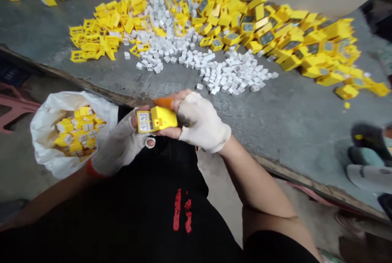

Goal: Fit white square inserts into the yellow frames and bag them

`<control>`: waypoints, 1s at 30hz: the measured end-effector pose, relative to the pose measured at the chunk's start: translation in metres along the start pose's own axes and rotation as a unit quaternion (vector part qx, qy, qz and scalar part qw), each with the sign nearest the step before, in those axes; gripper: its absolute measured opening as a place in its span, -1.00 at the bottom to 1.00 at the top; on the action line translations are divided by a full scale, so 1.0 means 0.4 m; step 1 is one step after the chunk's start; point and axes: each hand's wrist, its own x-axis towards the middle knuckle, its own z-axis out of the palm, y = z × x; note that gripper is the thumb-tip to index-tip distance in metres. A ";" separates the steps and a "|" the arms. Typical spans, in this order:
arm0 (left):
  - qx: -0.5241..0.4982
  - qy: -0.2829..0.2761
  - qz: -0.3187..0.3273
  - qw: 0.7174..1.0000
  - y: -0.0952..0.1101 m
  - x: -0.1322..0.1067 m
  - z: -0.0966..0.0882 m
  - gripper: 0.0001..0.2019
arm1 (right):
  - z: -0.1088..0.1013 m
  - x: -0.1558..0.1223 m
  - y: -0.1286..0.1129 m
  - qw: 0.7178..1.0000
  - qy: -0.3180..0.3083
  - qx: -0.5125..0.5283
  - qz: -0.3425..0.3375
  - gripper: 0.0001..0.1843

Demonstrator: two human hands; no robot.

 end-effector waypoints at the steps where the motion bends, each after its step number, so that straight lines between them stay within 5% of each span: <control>1: -0.001 -0.001 0.003 1.000 0.002 0.000 -0.001 -0.47 | 0.006 0.011 -0.016 1.000 0.001 0.009 -0.016 -0.27; 9: -0.002 0.006 0.017 1.000 -0.008 -0.006 -0.007 -0.57 | 0.041 0.053 -0.034 0.998 -0.021 -0.018 -0.052 -0.24; 17: 0.032 0.015 0.019 0.999 -0.014 -0.014 0.002 -0.59 | 0.040 0.032 -0.049 0.999 -0.036 -0.021 -0.010 -0.20; 24: 0.048 0.052 0.083 0.994 -0.048 -0.033 -0.003 -0.61 | 0.044 0.008 -0.075 0.996 -0.055 -0.070 -0.016 -0.23; 30: 0.152 0.020 0.128 0.980 -0.037 -0.060 -0.016 -0.56 | 0.052 -0.007 -0.094 0.992 -0.023 -0.105 -0.064 -0.33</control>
